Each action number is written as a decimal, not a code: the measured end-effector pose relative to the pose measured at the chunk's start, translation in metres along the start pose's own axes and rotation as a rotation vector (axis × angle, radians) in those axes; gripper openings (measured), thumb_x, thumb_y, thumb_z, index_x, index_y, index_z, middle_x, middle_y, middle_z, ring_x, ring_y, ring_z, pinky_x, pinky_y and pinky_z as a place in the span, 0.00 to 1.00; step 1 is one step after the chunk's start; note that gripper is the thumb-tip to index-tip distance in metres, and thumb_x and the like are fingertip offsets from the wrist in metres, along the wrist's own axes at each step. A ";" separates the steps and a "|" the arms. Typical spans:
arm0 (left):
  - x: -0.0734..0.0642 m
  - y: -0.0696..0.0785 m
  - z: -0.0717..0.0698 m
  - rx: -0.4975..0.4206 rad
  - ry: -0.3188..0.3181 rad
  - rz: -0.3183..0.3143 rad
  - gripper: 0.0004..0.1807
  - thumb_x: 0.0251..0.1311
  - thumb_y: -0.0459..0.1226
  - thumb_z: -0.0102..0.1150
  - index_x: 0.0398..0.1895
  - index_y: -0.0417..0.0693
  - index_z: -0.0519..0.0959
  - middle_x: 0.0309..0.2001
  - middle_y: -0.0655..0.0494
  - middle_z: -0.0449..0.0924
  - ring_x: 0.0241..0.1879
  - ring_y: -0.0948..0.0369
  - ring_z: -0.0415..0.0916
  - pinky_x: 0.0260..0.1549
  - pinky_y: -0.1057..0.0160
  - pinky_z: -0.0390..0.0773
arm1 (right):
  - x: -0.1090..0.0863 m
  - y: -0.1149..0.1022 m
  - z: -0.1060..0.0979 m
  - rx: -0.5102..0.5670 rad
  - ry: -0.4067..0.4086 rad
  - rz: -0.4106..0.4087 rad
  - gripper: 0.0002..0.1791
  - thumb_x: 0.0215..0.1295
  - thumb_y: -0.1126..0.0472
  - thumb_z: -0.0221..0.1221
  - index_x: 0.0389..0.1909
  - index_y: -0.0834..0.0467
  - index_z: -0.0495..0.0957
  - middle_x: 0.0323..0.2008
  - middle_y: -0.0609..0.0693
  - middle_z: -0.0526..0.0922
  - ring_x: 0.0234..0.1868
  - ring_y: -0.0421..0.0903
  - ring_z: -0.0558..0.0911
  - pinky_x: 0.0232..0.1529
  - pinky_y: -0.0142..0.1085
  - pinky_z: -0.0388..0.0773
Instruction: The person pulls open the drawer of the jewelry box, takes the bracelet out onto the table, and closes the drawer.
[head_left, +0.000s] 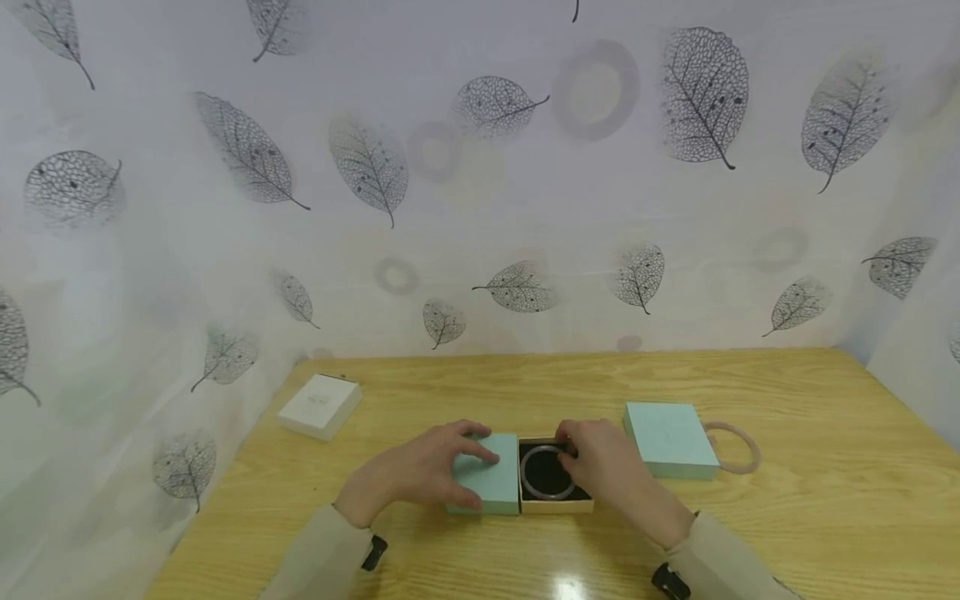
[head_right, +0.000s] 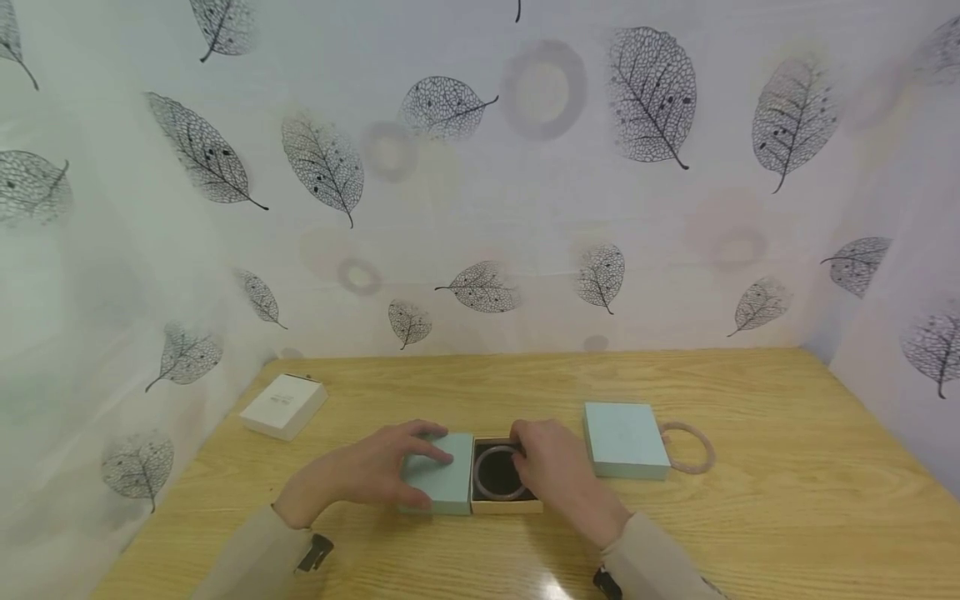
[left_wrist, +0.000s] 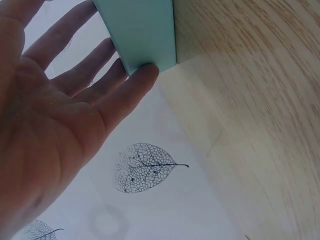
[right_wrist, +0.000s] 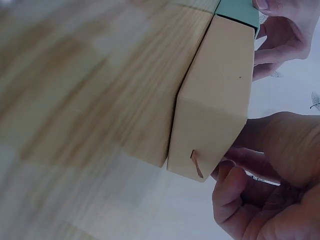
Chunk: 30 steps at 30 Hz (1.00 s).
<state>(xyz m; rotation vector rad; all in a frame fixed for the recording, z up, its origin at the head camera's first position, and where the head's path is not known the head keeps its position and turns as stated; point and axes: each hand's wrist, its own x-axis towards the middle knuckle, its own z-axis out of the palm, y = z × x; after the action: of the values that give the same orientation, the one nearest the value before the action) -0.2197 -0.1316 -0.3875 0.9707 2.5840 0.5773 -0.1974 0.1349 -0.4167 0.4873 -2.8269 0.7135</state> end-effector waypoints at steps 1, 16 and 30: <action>0.000 0.000 0.000 0.003 0.001 0.002 0.30 0.54 0.49 0.76 0.61 0.55 0.83 0.75 0.51 0.66 0.72 0.46 0.65 0.70 0.39 0.68 | 0.000 0.000 0.000 0.002 0.001 0.005 0.07 0.56 0.69 0.72 0.34 0.58 0.85 0.26 0.48 0.86 0.26 0.39 0.81 0.24 0.30 0.77; 0.000 -0.002 0.001 -0.012 0.003 0.008 0.30 0.54 0.49 0.76 0.61 0.55 0.83 0.74 0.50 0.66 0.72 0.45 0.65 0.70 0.39 0.68 | -0.001 -0.003 -0.008 0.110 -0.027 0.087 0.04 0.58 0.69 0.68 0.34 0.58 0.88 0.27 0.47 0.86 0.28 0.37 0.80 0.28 0.33 0.79; 0.001 -0.007 0.003 -0.036 0.011 0.007 0.29 0.53 0.49 0.76 0.60 0.57 0.83 0.75 0.52 0.66 0.73 0.46 0.65 0.70 0.39 0.68 | -0.004 0.000 -0.018 0.217 -0.045 0.036 0.11 0.60 0.70 0.64 0.44 0.64 0.87 0.37 0.54 0.89 0.35 0.45 0.87 0.32 0.33 0.84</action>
<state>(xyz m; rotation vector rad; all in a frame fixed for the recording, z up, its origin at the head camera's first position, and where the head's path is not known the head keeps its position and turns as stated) -0.2226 -0.1348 -0.3937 0.9683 2.5715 0.6309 -0.1923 0.1447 -0.4024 0.4917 -2.8205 1.0361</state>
